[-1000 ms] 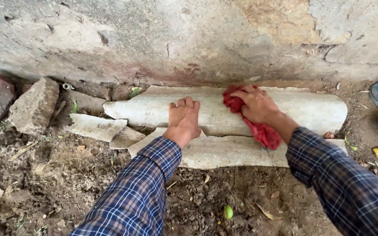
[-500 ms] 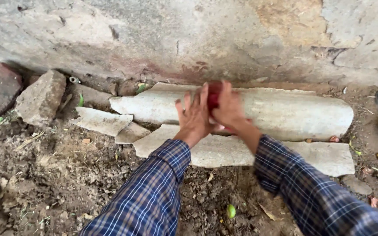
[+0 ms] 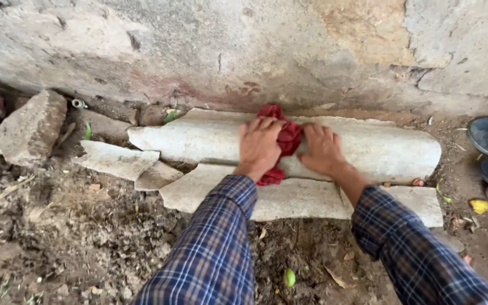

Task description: The person wipes down a concrete slab with a red cloth before using it to clean several sandals one by one.

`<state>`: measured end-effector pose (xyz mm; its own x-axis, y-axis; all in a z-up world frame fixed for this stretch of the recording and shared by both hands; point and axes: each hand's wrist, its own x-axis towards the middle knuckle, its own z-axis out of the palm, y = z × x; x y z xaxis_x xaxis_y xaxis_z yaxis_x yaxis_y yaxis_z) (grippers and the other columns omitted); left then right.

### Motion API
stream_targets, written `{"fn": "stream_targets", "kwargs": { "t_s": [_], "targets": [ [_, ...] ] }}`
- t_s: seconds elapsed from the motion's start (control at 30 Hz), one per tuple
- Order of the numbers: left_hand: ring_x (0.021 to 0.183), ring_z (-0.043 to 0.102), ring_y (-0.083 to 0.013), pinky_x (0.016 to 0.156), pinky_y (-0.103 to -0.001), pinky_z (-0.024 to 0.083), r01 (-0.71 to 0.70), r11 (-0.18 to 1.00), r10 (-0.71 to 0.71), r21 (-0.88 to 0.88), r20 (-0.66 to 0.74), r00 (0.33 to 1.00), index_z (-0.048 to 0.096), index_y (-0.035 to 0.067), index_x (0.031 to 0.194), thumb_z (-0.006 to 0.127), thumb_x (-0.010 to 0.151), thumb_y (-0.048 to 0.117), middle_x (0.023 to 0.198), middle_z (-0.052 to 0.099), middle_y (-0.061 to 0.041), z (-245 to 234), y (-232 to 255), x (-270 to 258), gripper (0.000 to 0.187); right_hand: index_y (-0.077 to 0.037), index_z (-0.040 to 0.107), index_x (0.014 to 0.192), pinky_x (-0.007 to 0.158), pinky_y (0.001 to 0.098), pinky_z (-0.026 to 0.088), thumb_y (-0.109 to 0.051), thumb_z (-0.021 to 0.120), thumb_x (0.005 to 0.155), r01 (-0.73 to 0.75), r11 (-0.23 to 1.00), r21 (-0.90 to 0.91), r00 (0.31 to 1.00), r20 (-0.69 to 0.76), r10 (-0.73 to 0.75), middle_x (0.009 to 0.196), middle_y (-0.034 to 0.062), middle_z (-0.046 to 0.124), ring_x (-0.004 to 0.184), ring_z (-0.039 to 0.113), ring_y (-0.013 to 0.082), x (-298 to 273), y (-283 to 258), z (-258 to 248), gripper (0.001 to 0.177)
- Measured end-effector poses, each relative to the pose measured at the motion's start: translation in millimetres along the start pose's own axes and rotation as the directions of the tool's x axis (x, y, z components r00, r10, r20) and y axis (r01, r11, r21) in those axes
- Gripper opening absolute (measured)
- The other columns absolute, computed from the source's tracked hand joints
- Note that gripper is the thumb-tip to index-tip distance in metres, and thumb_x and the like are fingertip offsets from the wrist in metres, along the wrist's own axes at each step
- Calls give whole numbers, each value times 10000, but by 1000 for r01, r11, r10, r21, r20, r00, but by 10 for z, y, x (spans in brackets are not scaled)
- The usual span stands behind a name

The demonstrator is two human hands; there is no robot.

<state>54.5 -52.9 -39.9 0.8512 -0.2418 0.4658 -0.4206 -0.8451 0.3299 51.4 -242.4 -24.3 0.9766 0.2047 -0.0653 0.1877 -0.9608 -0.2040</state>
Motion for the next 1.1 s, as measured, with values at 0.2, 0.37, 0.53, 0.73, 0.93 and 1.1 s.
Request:
{"fn": "stream_targets", "kwargs": {
  "t_s": [0.2,0.37,0.53,0.73,0.93,1.1],
  "targets": [
    [1285,461,-317,1052,-557,358,269,884,-356,382,177,917,651,180,1287,627,813,120,1312,615,-100,-635,-1129,-143,478,-97,297,1546,1152,524,315,-332,745,871,122,987,-100,991,70,-116,1540,154,376,1400,374,363,-106,-38,-131,843],
    [1378,363,-340,1147,-622,215,411,796,-496,445,89,864,578,149,1364,595,889,184,1422,546,-138,-720,-1062,-94,476,-167,392,1512,1166,456,366,-271,809,827,6,998,-66,995,98,0,1527,51,456,1415,427,282,-142,-274,-347,808],
    [1480,338,-307,1273,-520,161,345,931,-366,123,365,856,545,224,1462,615,869,146,1506,518,-85,-520,10,137,603,-196,452,1479,1156,451,419,-294,863,784,-30,995,-91,992,122,41,1481,33,524,1384,487,272,-76,-322,-450,812],
    [1354,447,-252,1140,-539,264,103,990,-137,101,430,892,561,201,1422,602,854,74,1403,544,-82,-396,-222,197,583,-181,445,1494,1110,460,491,-335,842,839,-18,975,-223,968,241,73,1451,36,551,1347,528,264,-85,-355,-598,781],
    [1194,529,-363,976,-533,382,169,827,-317,536,196,928,538,105,1397,676,829,185,1214,576,-208,-1244,-1048,-202,590,-187,405,1489,1119,458,438,-310,824,825,47,984,-172,983,182,-15,1509,29,475,1365,477,272,-78,-274,-464,795],
    [1173,543,-366,990,-585,397,259,853,-387,453,218,896,514,36,1371,721,831,296,1259,550,-228,-1043,-853,-258,635,-160,480,1407,1113,446,466,-270,825,829,21,972,-235,979,204,28,1492,11,513,1399,482,243,-59,-368,-444,683]
  ]
}}
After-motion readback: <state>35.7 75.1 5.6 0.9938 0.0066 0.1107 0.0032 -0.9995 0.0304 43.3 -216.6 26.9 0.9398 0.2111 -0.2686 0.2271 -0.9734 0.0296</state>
